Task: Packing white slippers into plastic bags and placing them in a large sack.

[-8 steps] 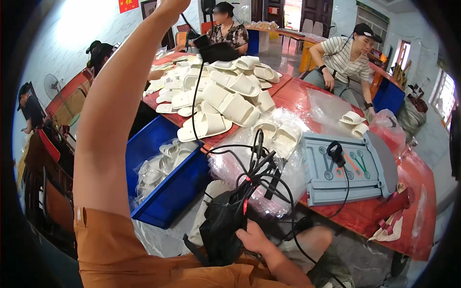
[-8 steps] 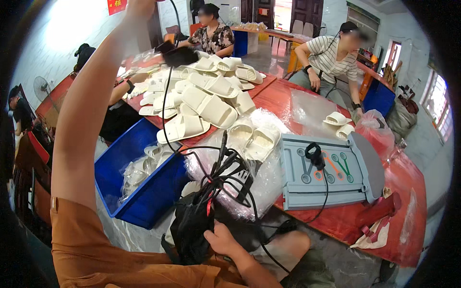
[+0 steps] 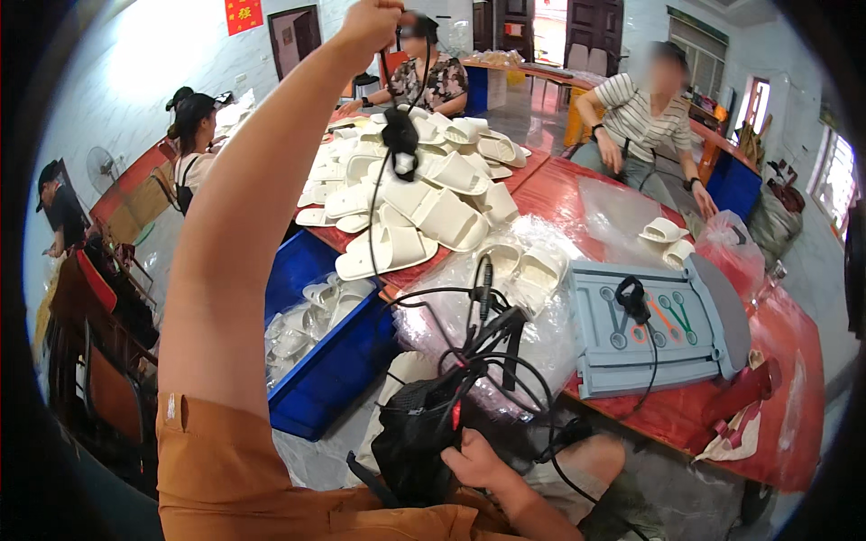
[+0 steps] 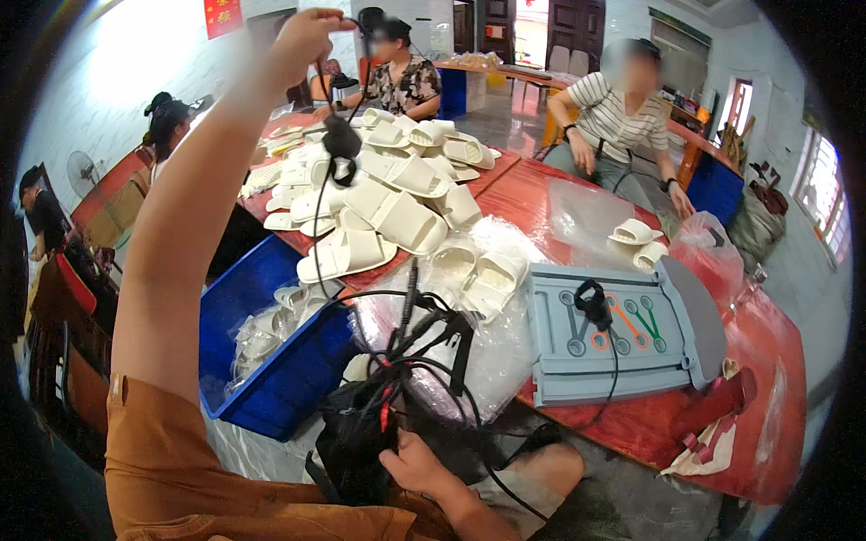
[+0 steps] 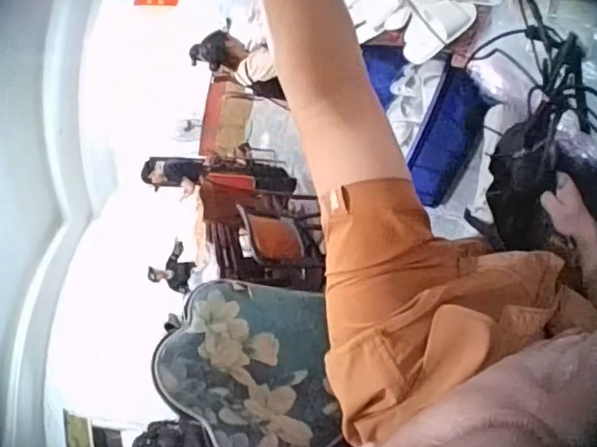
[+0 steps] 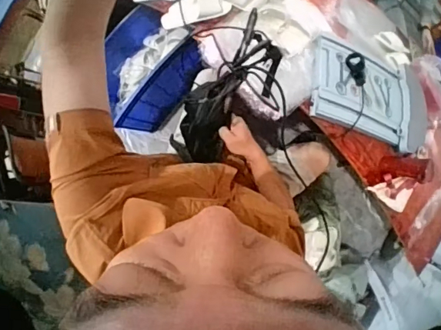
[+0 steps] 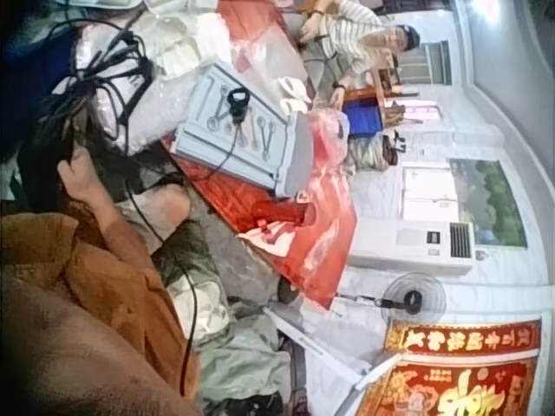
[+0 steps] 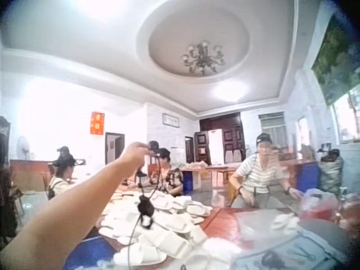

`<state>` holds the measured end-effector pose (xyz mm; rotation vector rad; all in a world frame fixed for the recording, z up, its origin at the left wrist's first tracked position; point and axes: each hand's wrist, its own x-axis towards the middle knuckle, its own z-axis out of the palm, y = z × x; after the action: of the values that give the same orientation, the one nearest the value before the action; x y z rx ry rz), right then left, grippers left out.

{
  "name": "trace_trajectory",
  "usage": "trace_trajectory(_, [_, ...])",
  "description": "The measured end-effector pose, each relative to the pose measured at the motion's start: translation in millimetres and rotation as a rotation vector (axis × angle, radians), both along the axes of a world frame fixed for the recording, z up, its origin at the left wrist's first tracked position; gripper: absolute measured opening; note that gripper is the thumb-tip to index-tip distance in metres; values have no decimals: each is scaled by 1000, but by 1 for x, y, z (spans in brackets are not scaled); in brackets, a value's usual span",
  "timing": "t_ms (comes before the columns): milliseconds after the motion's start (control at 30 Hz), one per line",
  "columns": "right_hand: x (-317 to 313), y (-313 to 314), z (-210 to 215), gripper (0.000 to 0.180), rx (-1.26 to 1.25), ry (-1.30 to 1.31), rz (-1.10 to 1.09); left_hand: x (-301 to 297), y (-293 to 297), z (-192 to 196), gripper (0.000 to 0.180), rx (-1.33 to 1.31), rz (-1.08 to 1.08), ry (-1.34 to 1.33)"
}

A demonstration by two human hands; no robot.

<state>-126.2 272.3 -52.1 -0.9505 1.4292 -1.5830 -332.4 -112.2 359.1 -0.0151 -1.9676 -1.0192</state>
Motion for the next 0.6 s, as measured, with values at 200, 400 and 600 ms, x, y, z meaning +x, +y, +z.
trace_trajectory(200, [7,-7,-3,43,-7,248,20,-30,66,-47,39,50,-132,-222])
trace_trajectory(400, [6,-22,27,67,-43,505,-57,-75,143,-89,26,-19,-414,-425])
trace_trajectory(600, [0,-32,43,59,122,311,132,-117,196,-140,24,-222,-564,-561])
